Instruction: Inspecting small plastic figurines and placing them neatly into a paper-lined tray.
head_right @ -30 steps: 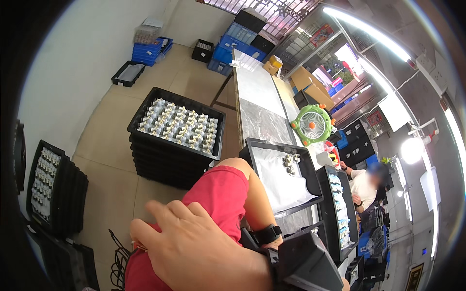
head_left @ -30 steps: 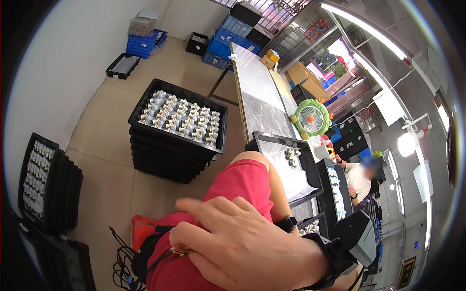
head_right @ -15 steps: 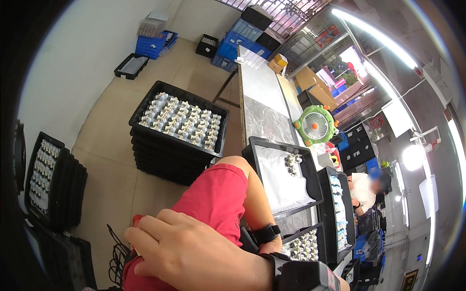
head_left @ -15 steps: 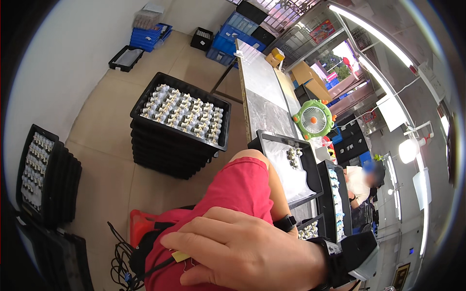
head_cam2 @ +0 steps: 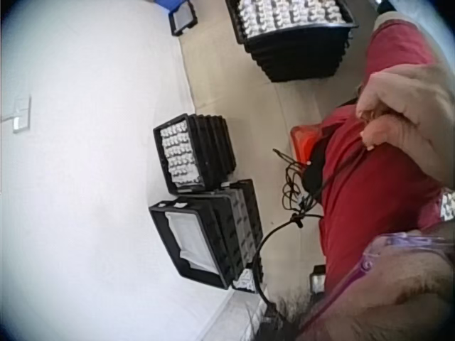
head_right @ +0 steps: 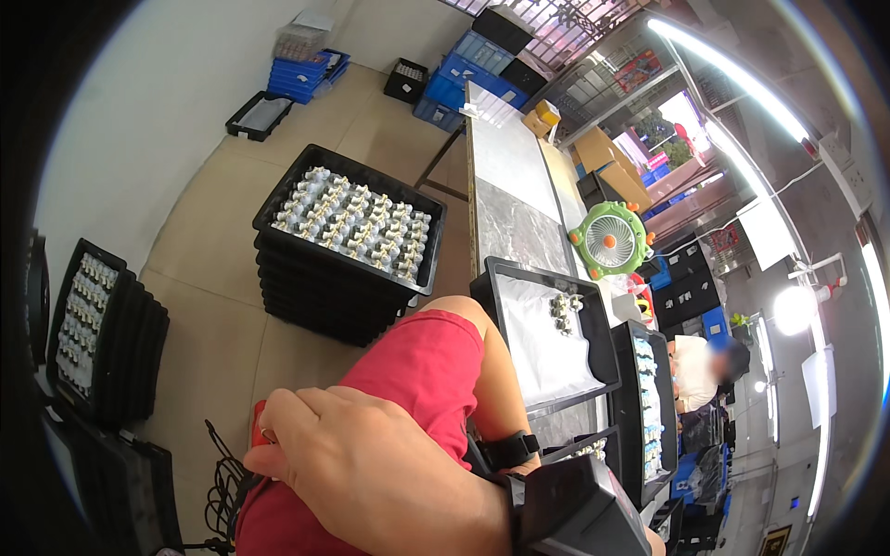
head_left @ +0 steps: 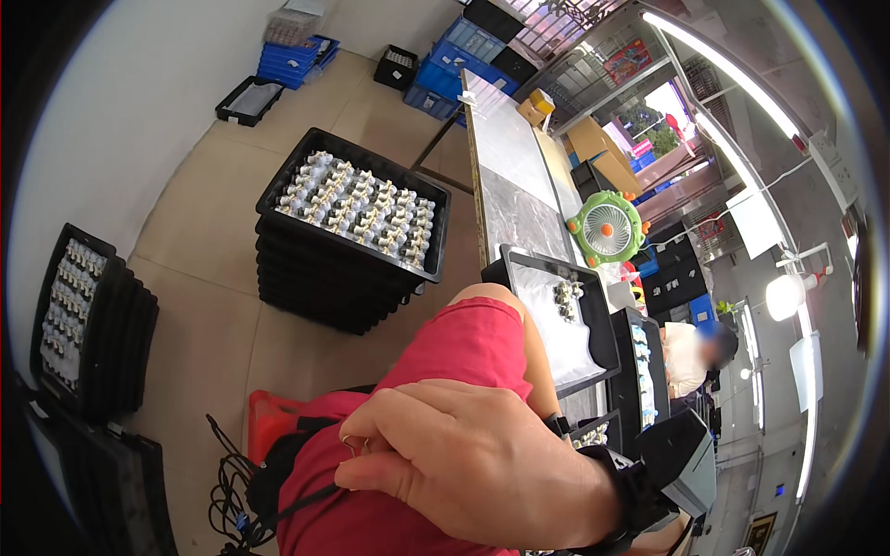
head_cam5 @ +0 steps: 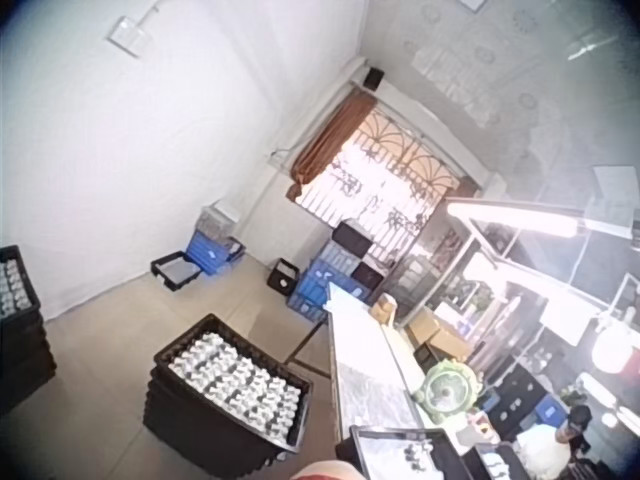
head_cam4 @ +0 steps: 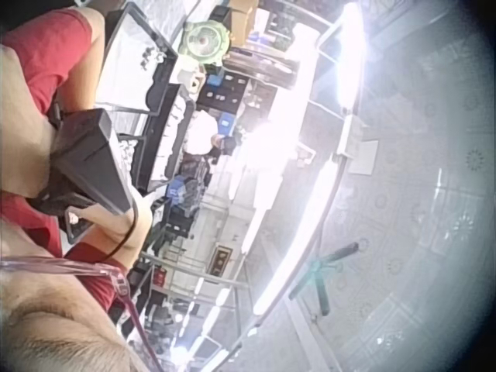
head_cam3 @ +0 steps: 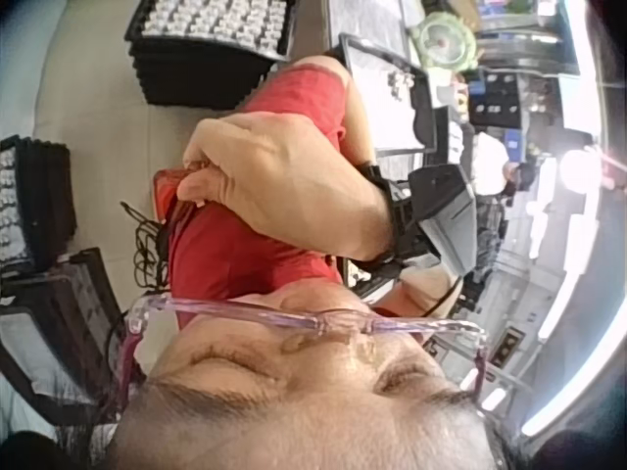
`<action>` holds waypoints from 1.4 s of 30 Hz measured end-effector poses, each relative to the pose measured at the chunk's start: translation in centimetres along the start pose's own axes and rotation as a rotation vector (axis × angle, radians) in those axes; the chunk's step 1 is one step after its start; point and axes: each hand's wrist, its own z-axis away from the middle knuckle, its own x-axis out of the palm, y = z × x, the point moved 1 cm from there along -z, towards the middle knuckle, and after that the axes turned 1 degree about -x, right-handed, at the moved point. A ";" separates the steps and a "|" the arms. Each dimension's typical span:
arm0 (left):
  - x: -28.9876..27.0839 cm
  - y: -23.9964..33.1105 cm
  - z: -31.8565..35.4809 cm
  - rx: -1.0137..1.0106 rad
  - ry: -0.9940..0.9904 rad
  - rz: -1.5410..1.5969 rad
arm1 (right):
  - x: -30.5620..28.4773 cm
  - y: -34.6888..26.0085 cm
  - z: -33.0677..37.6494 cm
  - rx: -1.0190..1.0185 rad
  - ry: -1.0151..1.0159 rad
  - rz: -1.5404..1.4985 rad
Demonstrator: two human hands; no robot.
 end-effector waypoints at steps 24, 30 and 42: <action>-6.0 2.1 1.9 0.038 0.188 -0.226 | -1.8 -0.6 -1.5 0.295 -0.039 -0.084; -6.9 2.6 2.4 0.031 0.204 -0.229 | -1.6 0.1 -1.3 0.349 -0.003 -0.280; -8.3 3.2 4.2 0.021 0.287 -0.221 | -2.0 -0.5 -0.6 0.472 0.088 -0.212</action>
